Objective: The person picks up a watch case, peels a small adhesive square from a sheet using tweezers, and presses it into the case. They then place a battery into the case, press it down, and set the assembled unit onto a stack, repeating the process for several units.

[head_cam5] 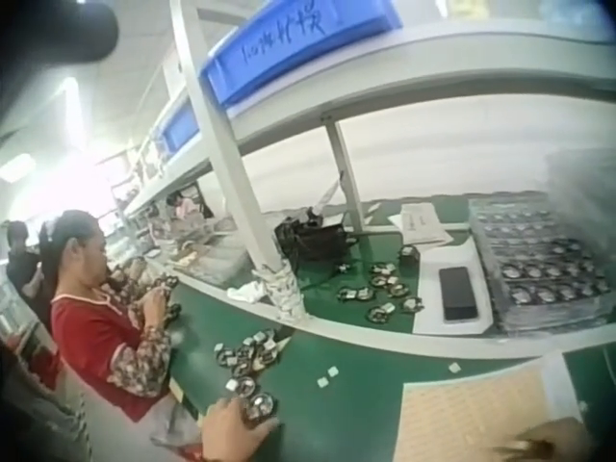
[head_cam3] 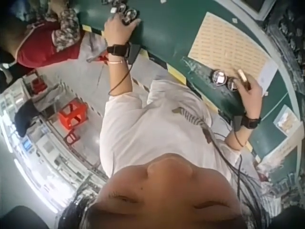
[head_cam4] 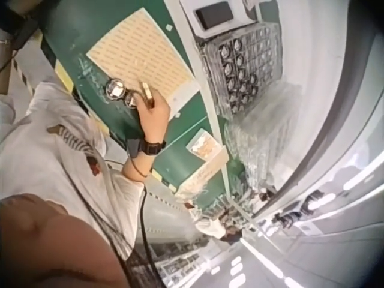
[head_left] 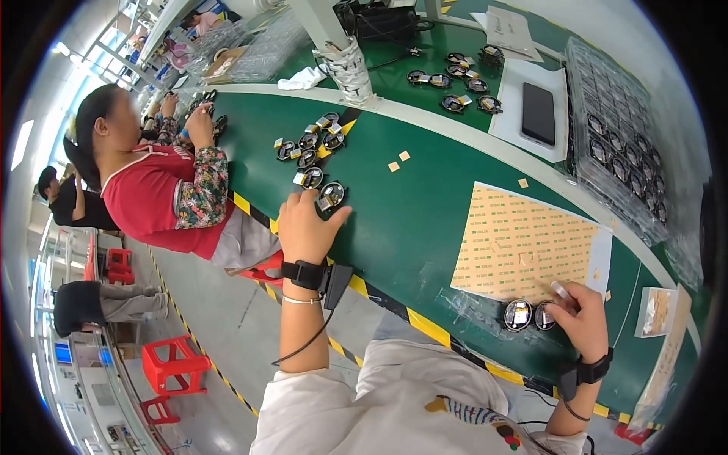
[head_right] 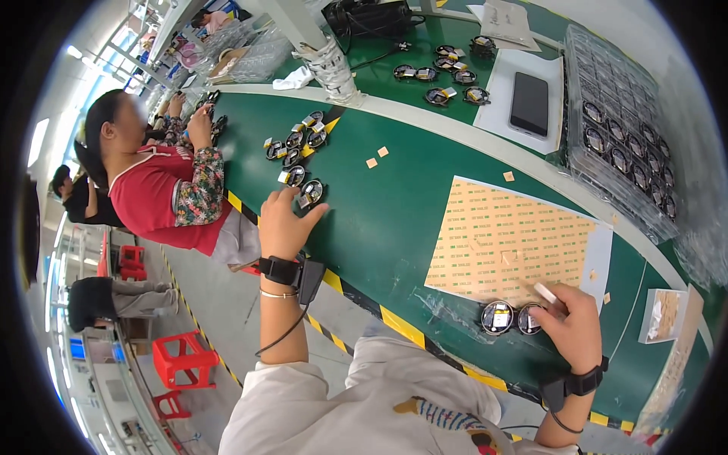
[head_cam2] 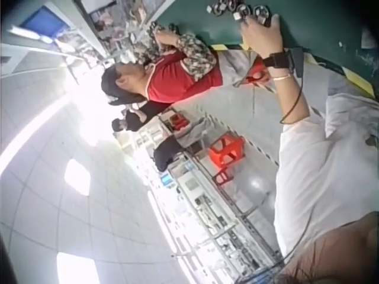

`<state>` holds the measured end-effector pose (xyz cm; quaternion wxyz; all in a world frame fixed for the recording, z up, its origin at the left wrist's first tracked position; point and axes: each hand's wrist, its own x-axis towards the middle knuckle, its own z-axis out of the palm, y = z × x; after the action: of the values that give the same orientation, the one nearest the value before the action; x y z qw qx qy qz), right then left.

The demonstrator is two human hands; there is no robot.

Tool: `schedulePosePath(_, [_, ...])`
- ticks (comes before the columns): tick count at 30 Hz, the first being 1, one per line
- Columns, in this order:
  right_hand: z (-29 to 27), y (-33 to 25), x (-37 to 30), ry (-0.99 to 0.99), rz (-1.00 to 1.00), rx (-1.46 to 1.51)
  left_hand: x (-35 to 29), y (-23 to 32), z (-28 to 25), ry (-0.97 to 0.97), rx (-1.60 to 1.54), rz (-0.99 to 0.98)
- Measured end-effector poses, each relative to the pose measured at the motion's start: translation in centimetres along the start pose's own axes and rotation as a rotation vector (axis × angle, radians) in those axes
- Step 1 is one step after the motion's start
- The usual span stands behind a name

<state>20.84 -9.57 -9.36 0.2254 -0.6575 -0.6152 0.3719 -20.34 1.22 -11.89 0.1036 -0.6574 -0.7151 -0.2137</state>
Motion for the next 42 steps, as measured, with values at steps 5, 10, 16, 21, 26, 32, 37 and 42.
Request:
schedulePosePath(5, [-1.2, 1.9, -0.3, 0.235, -0.123, -0.024, 0.9, 0.8, 1.9, -0.005, -0.196, 0.030])
schedulePosePath(10, [-1.4, 2.8, 0.1, 0.412, -0.243, 0.260, 0.6, 8.4, 2.7, -0.259, -1.019, -0.020])
schedulePosePath(16, [0.0, 0.9, -0.4, 0.537, -0.091, 0.940, -0.7, 20.5, 2.0, -1.151, -1.637, -0.147])
schedulePosePath(21, [-0.4, 0.2, 0.2, 0.600, -0.142, 1.242, -2.9, 26.1, 3.0, -1.494, -1.854, -0.214])
schedulePosePath(26, [0.0, 1.6, 0.5, 0.596, -0.101, 1.049, -4.8, 26.6, 2.8, -1.541, -1.899, -0.282])
schedulePosePath(32, [0.1, 2.3, 0.6, 0.532, -0.148, 1.031, -5.1, 26.5, 2.3, -1.513, -1.840, -0.207])
schedulePosePath(37, [0.1, 2.2, 0.8, 0.527, -0.141, 1.076, -4.9, 25.9, 2.7, -1.530, -1.928, -0.255])
schedulePosePath(42, [0.4, 1.7, 0.8, 0.552, -0.140, 0.934, -4.9, 26.0, 2.3, -1.502, -1.916, -0.247])
